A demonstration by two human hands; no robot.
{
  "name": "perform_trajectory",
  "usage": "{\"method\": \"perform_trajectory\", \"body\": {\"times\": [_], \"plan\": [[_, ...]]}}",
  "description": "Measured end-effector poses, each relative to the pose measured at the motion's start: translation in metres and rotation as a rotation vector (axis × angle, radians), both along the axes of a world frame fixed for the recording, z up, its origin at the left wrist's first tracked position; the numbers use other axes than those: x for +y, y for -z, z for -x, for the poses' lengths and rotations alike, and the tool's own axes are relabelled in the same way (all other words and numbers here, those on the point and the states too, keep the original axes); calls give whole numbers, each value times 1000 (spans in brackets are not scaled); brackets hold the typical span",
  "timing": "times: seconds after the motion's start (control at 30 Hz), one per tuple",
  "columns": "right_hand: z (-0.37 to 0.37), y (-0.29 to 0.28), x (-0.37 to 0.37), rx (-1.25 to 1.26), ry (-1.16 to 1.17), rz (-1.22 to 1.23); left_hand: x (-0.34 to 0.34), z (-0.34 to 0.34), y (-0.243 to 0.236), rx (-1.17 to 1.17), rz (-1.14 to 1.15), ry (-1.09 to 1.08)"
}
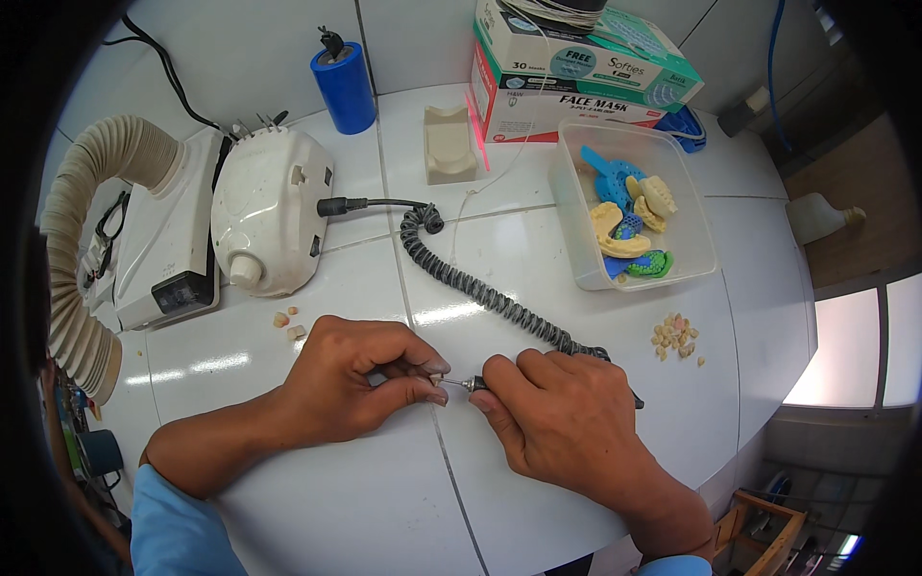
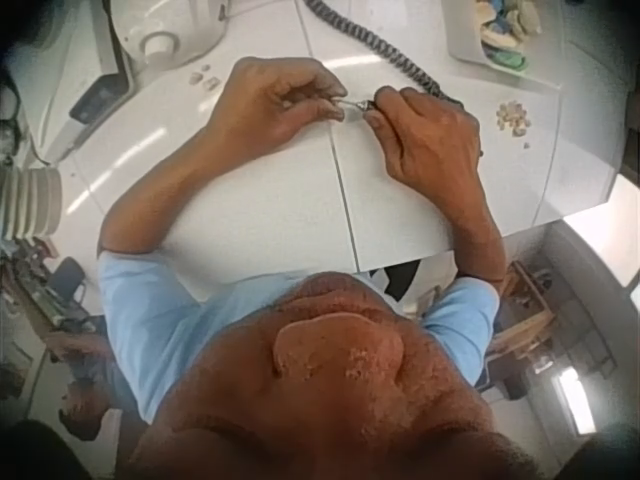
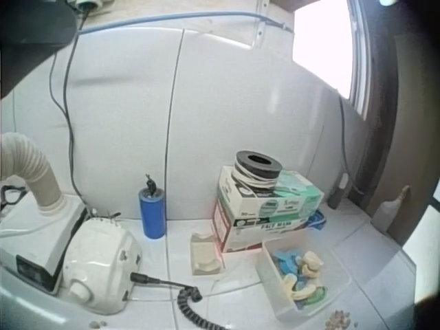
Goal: The recorder uses a handheld rotary tool to polish a dental prosthesis (tooth crown).
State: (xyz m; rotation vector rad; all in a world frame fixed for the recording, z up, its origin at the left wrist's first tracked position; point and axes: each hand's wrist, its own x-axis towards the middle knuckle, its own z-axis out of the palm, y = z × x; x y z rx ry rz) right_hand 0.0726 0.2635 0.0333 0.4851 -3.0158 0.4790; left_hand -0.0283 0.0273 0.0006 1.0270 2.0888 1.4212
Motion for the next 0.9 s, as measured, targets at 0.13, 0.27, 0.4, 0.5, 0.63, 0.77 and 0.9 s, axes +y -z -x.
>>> {"method": "perform_trajectory", "body": {"times": [0.13,0.27,0.4,0.5,0.63,0.77,0.9], "plan": [[-2,-2,0,-4,-5,-7,0,-1,-1,15,-12,6],[-3,0,0,-4,-1,4,-1,0,0,-11,-7,7],[-5,0,-2,-50,56,-20,-1,0,1,-18,-37,13],[-5,0,-2,-69,56,-33,-1,0,1,-19,-41,12],[-4,1,-2,-69,51,-30,-2,0,1,-19,-38,10],[-4,1,-1,-67,44,-27,-1,0,1,-19,-40,13],[-4,1,-1,-70,45,-31,-2,0,1,-9,-32,20]]}}
